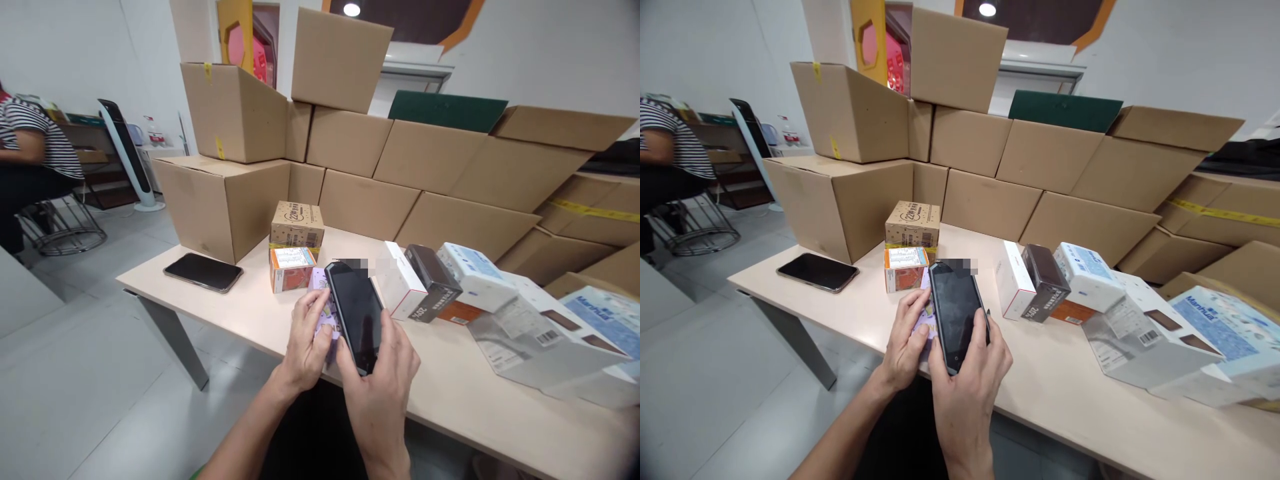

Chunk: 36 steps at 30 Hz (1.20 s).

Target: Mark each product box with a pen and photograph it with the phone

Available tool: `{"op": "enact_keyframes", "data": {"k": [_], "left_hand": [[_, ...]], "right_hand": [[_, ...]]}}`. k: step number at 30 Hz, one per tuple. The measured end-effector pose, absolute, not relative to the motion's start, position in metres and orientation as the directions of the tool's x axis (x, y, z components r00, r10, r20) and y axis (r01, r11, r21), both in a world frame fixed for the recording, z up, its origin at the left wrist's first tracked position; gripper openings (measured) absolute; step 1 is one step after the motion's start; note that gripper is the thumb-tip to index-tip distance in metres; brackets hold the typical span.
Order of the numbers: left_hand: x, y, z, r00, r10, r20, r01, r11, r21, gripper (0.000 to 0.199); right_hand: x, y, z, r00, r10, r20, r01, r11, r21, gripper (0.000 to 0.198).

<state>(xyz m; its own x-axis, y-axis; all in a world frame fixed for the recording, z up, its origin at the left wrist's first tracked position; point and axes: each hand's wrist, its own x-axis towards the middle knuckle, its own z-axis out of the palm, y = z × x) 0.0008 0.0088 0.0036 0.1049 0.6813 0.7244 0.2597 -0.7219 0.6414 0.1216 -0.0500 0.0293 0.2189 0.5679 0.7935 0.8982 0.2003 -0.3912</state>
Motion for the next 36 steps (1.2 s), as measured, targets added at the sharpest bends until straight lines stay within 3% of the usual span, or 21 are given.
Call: {"op": "enact_keyframes", "data": {"k": [36], "left_hand": [[0.0037,0.0120,0.0024,0.064,0.670,0.740,0.237,-0.730,0.641,0.051]], "right_hand": [[0.1196,-0.0521,0.0345,0.219,0.580,0.785,0.903,0.184,-0.388,0.077]]}}
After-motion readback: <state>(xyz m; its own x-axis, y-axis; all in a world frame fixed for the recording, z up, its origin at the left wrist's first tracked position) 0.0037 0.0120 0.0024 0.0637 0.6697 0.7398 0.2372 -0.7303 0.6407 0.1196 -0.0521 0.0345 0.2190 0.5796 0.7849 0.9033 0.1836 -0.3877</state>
